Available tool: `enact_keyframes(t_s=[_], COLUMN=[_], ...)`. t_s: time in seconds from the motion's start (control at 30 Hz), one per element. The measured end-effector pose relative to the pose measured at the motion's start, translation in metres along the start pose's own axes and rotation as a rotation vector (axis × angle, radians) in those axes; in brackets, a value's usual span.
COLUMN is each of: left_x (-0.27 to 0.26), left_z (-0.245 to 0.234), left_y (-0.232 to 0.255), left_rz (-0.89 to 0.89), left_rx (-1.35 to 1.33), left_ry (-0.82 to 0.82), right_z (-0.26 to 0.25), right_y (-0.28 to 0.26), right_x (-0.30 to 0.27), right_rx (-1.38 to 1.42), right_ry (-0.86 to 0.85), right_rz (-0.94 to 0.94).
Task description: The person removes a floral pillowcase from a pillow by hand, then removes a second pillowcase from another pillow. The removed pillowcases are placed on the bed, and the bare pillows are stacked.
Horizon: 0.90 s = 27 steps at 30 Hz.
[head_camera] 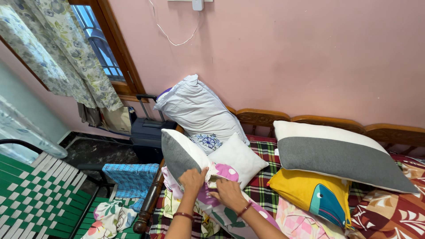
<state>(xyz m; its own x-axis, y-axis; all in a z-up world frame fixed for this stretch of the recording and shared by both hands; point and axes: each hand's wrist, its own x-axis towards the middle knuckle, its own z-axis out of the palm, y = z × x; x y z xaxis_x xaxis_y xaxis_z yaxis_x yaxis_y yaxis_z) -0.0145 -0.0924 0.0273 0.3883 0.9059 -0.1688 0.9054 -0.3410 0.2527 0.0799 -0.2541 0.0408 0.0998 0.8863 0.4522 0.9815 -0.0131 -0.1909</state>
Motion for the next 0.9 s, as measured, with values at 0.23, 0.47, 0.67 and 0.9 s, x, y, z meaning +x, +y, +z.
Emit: enact_keyframes(t_s=[0.23, 0.47, 0.67, 0.9], left_x=[0.028, 0.040, 0.039, 0.027], left_z=[0.017, 0.033, 0.025, 0.034], left_y=[0.000, 0.005, -0.009, -0.037], left_rz=[0.147, 0.109, 0.029, 0.044], left_rx=[-0.003, -0.051, -0.120, -0.228], left_ry=[0.138, 0.127, 0.022, 0.014], right_z=[0.031, 0.012, 0.009, -0.006], right_y=[0.006, 0.031, 0.013, -0.005], right_x=[0.012, -0.030, -0.085, -0.094], right_rx=[0.053, 0.057, 0.194, 0.073], right_ry=[-0.175, -0.243, -0.191, -0.124], right_rz=[0.064, 0.124, 0.115, 0.266])
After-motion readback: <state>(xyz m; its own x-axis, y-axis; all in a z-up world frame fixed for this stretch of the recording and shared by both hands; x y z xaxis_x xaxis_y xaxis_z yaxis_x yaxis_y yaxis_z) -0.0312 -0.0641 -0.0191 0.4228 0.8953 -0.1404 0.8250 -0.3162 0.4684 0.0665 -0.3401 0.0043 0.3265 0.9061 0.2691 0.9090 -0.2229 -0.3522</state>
